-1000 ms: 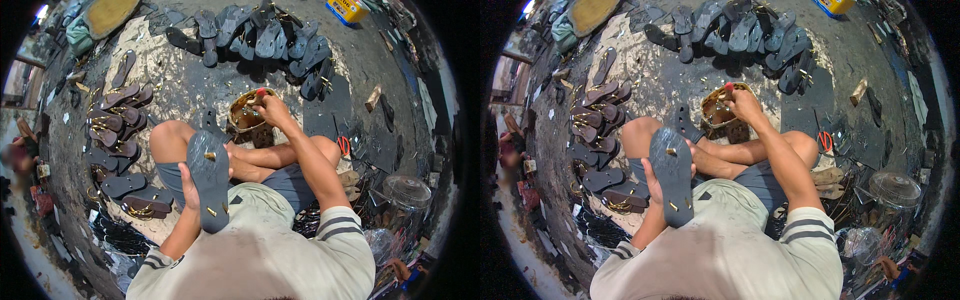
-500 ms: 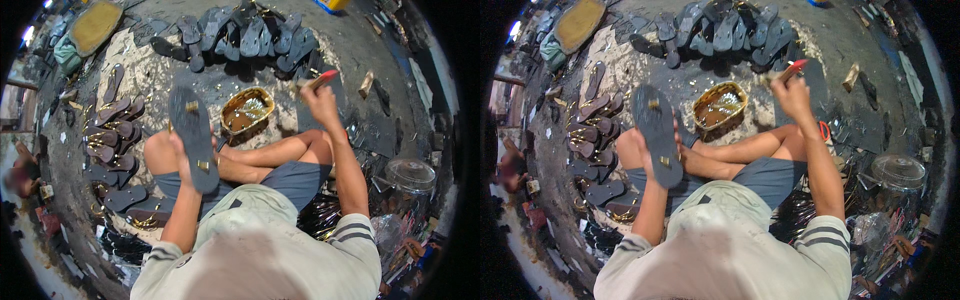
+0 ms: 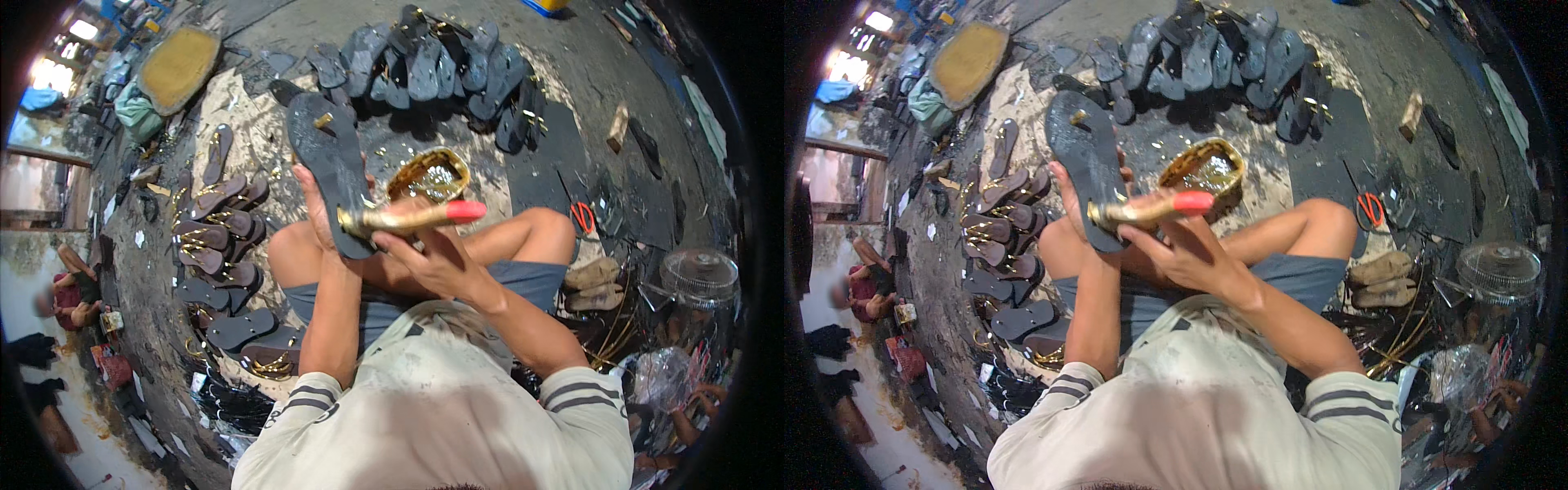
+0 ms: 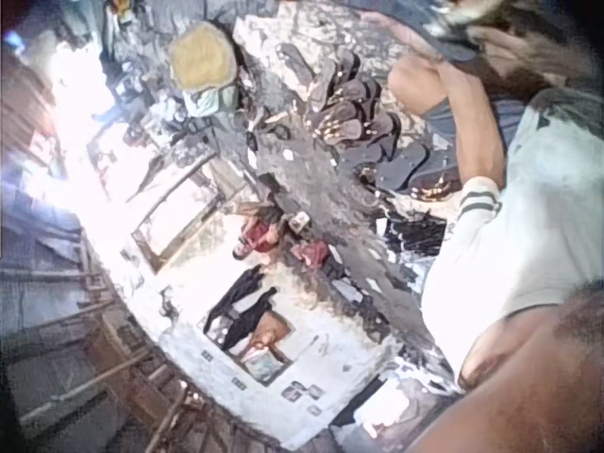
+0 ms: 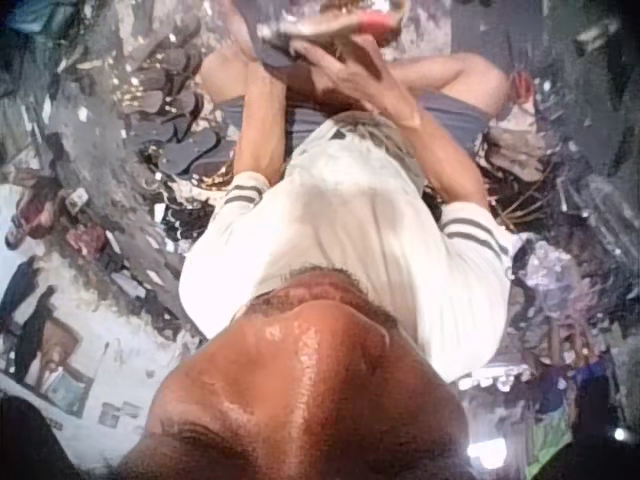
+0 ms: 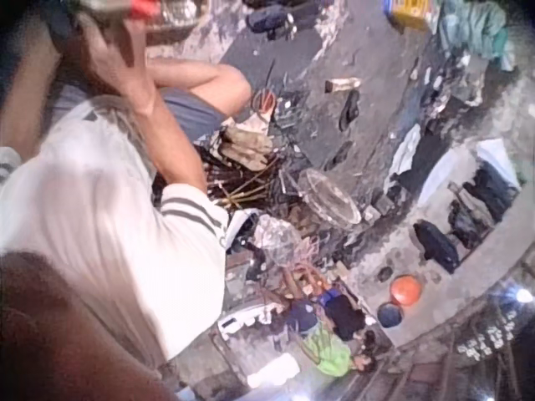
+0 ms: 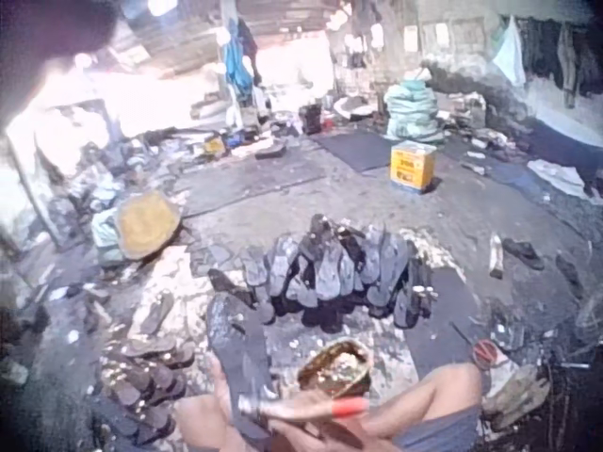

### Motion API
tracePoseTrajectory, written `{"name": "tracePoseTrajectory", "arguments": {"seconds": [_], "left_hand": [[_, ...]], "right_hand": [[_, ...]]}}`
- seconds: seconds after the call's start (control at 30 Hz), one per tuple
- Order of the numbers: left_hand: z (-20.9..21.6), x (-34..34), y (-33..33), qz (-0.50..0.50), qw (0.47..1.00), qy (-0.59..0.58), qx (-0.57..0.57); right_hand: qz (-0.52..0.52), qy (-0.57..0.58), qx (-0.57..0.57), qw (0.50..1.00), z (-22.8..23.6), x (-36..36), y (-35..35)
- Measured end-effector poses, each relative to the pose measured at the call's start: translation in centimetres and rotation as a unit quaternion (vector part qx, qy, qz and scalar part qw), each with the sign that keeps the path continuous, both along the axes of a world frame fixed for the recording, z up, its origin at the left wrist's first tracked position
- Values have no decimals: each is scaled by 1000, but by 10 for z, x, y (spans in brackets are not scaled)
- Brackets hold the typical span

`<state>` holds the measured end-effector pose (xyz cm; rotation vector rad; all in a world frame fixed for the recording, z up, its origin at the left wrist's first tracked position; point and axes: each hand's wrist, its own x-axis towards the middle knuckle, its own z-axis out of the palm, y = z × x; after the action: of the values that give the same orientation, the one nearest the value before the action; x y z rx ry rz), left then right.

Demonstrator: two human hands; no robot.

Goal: The person sits on the floor and repeatedly applies a brownish liquid to the soles of black sandals using a brush. They pick up sandals from a pile, brush the sole, and place them back down, continuing the process for multiple units.

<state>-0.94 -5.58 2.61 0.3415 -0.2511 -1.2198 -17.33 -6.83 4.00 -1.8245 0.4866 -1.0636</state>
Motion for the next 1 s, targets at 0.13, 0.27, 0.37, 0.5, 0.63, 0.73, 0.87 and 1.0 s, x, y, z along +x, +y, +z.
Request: {"name": "tracePoseTrajectory", "arguments": {"seconds": [0.13, 0.27, 0.37, 0.5, 0.63, 0.73, 0.87, 1.0], "left_hand": [[-3, -19, 2, -25, 997, 49, 57], [-14, -10, -2, -103, 992, 75, -14], [-13, 5, -3, -178, 973, 104, -99], [-30, 14, -15, -153, 967, 156, -134], [6, 79, -22, -36, 997, -75, 8], [19, 155, -30, 131, 958, -231, 105], [-7, 178, -50, 147, 954, -199, 167], [-63, 181, -73, -12, 968, -124, 220]], "right_hand": [[56, 61, -171, 982, 26, 8, -50], [58, -37, -170, 983, 18, 21, -46], [114, 27, -223, 968, 14, 23, -47], [41, 58, -252, 965, 18, 58, -95], [176, -3, -122, 977, 33, 58, -71], [139, -3, 107, 984, 64, 56, -78], [-139, -128, 206, 960, 35, -22, -134], [-244, -251, 265, 899, -24, -119, -137]]}}
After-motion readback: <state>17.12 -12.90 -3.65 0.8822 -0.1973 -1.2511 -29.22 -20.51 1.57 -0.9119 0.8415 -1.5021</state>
